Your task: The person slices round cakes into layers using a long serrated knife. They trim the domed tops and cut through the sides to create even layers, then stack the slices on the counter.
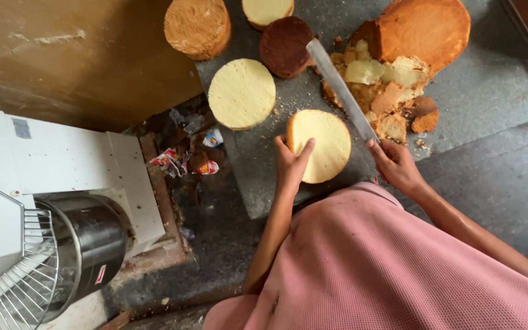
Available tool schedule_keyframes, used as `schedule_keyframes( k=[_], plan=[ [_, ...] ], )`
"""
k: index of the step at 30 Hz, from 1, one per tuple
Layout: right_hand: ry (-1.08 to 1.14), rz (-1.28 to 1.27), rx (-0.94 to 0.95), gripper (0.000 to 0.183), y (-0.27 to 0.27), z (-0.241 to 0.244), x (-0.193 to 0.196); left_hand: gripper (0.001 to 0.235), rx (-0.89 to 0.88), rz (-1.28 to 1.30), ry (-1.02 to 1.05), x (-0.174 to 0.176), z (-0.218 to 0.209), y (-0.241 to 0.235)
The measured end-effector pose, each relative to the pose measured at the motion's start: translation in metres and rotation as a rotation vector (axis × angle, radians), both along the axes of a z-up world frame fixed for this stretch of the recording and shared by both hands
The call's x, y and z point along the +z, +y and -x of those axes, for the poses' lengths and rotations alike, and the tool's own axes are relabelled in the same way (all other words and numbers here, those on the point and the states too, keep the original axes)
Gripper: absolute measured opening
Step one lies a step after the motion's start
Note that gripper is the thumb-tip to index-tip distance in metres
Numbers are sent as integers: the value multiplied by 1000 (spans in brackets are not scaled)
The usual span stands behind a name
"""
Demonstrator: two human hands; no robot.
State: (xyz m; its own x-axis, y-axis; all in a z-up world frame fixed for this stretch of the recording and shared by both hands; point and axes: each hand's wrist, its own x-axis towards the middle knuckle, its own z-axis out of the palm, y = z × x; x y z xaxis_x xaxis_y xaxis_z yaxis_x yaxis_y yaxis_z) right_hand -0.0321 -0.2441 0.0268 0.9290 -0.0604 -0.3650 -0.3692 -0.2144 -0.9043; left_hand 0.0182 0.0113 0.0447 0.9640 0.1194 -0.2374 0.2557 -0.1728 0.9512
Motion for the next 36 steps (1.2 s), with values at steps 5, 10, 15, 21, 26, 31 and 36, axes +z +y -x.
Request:
schedule_keyframes(
  k=[5,10,15,21,26,31,36],
  plan=[
    [-41,-35,-54,46,-29,1,4,68,35,218,0,46,-2,-5],
    [50,-78,-122,42,-44,3,3,38,-80,-209,-120,92,-5,26],
    [-42,-93,-165,41,-60,5,-1,30,-90,-390,-27,82,-28,30],
    [-16,-154,-242,46,-70,22,2,32,48,184,-28,78,-103,110],
    [-52,-219,-309,43,-78,34,6,33,202,154,102,18,-170,176],
    [-38,-218,-370,44,-77,39,6,35,323,200,200,-46,-199,201],
    [-23,-276,-348,42,-72,43,-2,41,337,129,42,-32,-183,194]
  ],
)
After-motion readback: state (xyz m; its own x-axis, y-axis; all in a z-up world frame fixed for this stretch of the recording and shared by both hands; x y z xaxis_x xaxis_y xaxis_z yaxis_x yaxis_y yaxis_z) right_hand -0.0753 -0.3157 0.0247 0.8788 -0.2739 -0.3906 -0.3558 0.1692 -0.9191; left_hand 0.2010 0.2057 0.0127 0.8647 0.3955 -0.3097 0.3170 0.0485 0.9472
